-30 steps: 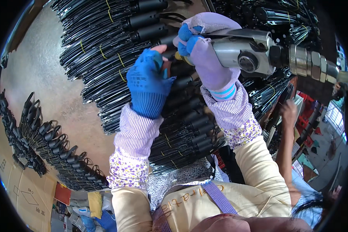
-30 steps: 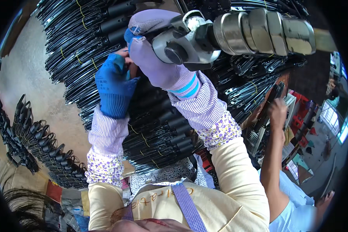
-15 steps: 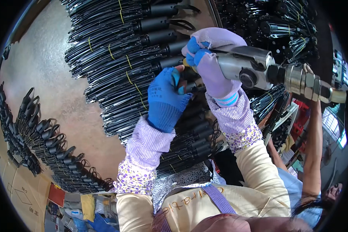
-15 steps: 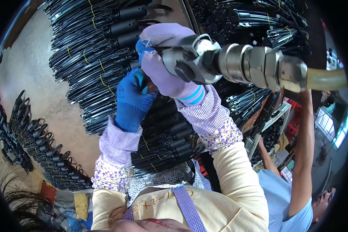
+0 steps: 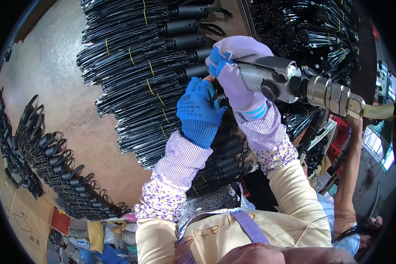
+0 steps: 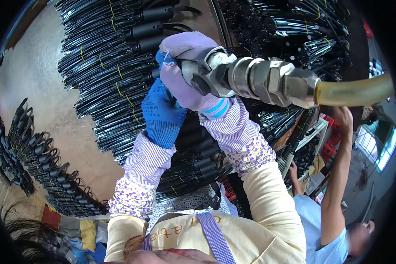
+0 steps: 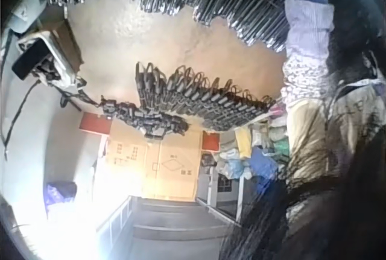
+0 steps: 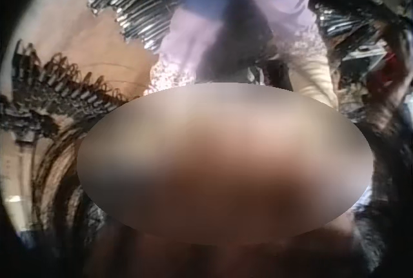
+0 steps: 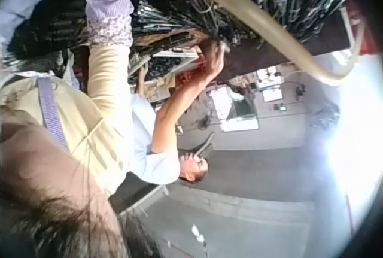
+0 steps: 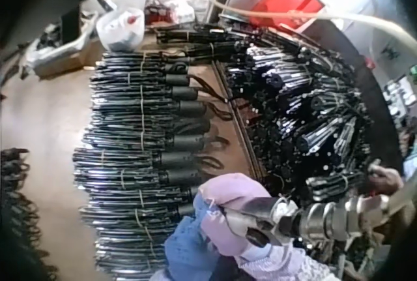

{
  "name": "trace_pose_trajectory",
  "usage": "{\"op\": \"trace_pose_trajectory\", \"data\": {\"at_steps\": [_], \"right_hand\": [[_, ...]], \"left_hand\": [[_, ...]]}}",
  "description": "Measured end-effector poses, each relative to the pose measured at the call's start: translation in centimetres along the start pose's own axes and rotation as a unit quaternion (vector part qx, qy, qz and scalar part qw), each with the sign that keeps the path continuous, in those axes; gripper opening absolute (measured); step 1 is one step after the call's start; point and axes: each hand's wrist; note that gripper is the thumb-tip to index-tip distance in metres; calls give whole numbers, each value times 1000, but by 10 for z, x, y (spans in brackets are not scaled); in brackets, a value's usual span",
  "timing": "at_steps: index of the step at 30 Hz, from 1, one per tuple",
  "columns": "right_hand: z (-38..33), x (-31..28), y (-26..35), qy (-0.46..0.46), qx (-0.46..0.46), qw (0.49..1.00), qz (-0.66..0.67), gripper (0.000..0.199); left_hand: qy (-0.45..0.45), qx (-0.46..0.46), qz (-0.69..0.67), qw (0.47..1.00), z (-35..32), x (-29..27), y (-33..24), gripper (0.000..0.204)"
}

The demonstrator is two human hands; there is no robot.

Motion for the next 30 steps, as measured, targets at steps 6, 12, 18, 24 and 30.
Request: {"op": "trace_pose_trajectory", "data": {"at_steps": [6,12,18,24,30], "right_hand": [[-2,2,-4,25,-30,999,-28,21],[2,4,-8,46,-50,997,-21,24],[11,-6,5,-4,34,985,171,23],[22,-33,-9,-69,125,907,395,23],[37,-43,-11,-59,-23,976,206,23]], "left_hand": [[12,-7,10,1000,-1,-3,-1,54],[-6,-7,-86,996,-1,-6,4,44],[-129,-110,-206,964,16,-44,-19,17],[-68,-218,-382,896,42,-64,-17,12],[-13,-115,-242,963,76,-36,-18,17]]}}
Point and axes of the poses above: each hand's wrist, its own z-axis towards the middle knuckle, its own x-axis out of the palm, y = z × x, and after that the axes turned 2 degrees about y, right-handed
